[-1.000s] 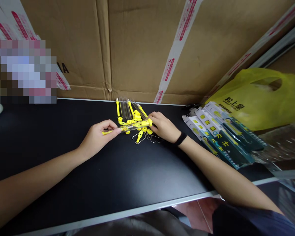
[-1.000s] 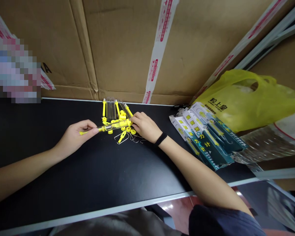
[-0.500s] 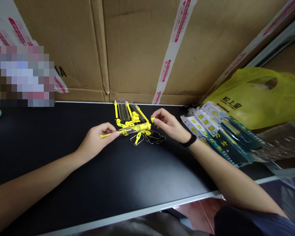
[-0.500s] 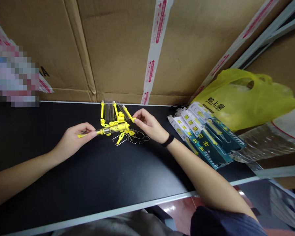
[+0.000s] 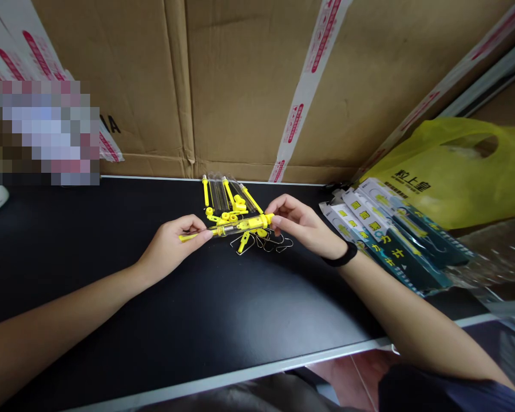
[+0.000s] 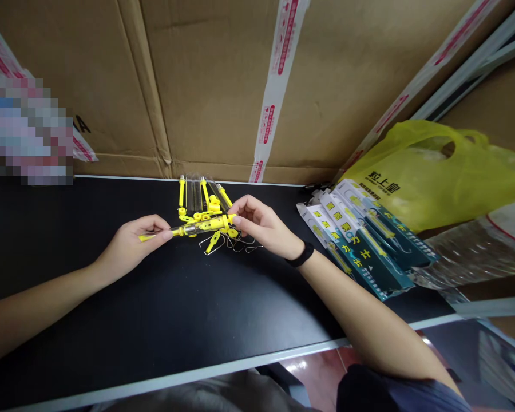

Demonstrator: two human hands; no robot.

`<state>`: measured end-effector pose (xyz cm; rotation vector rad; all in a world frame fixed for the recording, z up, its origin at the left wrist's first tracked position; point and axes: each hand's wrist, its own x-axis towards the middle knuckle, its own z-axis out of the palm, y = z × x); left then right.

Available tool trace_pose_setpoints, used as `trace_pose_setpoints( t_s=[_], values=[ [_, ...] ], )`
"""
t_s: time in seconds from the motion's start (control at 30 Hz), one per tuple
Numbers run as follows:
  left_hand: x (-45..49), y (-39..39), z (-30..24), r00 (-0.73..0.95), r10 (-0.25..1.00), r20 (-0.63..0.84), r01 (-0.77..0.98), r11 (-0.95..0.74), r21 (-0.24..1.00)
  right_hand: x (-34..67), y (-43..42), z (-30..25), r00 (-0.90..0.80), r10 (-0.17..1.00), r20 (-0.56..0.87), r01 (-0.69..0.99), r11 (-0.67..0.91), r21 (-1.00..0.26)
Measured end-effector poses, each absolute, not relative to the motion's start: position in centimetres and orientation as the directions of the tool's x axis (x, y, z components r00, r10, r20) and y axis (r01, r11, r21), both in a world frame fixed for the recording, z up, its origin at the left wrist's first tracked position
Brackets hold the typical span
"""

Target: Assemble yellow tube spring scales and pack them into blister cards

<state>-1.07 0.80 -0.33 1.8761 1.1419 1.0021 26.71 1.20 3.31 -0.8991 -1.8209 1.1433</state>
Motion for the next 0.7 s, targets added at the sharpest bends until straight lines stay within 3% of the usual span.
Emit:
trace_pose_setpoints(
  t_s=[0.7],
  values=[
    [-1.15,0.84,-0.33,0.321,0.912,0.255,0.377,-0.371,0.849,26.97,1.18,3.49,-0.488,0.852,0.189,0.123,0.282,-0.952]
  ],
)
